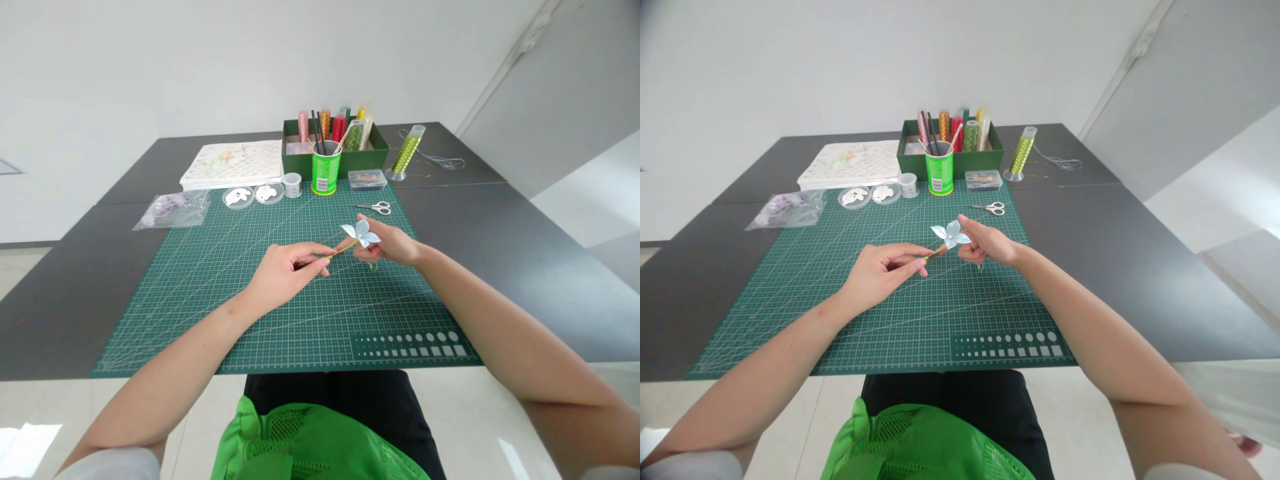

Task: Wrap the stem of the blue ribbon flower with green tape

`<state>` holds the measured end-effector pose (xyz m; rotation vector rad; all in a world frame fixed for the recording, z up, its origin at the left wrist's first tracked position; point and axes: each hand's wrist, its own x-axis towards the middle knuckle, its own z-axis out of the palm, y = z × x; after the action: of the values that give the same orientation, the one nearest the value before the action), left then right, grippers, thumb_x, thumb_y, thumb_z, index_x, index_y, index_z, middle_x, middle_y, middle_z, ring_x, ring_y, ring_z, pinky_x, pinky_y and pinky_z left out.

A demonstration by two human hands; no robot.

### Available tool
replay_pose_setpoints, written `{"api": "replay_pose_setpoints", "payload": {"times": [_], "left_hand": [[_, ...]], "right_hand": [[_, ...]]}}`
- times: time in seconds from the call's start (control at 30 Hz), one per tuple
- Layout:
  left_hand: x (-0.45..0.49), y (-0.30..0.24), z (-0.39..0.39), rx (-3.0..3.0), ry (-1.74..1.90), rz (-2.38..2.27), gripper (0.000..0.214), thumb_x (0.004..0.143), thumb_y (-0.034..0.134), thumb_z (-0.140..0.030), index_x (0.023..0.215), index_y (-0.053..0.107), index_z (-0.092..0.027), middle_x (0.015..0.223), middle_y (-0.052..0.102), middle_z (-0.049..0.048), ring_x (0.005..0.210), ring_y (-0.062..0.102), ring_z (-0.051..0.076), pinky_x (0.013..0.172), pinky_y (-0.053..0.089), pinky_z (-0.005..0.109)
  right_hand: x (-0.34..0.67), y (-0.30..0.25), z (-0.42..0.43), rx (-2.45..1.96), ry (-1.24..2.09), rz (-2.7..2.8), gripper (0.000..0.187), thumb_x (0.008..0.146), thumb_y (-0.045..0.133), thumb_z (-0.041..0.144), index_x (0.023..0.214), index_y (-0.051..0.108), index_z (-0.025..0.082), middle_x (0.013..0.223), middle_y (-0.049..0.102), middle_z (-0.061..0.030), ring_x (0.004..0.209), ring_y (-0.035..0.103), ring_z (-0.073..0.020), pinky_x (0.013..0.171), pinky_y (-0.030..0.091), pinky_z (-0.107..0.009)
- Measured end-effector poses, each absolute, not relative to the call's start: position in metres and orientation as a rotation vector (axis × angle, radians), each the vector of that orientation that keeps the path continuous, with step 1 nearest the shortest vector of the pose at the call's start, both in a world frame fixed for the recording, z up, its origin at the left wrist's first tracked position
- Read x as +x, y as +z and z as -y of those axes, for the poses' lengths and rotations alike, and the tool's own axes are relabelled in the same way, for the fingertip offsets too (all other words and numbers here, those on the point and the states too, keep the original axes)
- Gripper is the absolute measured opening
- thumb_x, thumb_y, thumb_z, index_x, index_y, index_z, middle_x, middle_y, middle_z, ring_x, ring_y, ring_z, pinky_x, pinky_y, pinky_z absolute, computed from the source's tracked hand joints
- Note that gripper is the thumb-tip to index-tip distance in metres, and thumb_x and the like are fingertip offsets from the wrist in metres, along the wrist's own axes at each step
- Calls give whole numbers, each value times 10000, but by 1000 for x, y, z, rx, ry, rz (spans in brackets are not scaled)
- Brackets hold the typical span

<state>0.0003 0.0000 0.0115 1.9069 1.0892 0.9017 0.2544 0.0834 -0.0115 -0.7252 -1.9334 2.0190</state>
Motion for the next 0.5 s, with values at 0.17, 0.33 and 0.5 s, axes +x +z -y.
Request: {"api": "replay_pose_setpoints", "payload": {"times": [0.17,0.33,0.5], "left_hand": [[0,14,1,1902,980,-1028,222,946,676,-284,1071,837,-195,760,817,31,559,684,127,508,481,215],[-2,18,0,1876,1039,-1031,223,929,695,-293,1051,847,-185,727,809,42,540,670,130,486,471,214],[-2,16,1,1837,1116,-1022,211,920,715,-293,1047,854,-197,716,805,42,493,620,109,462,453,206]], "right_hand": [[254,-11,-85,-652,2087,1760,757,1024,196,768,941,642,162,494,186,110,447,107,-100,448,135,-263],[261,-9,-94,-1005,1789,1509,424,944,638,621,831,517,230,497,228,128,434,140,-77,447,119,-250],[286,-9,-116,-1610,908,1590,202,841,751,237,837,549,228,504,402,98,457,302,-94,511,231,-269]]}}
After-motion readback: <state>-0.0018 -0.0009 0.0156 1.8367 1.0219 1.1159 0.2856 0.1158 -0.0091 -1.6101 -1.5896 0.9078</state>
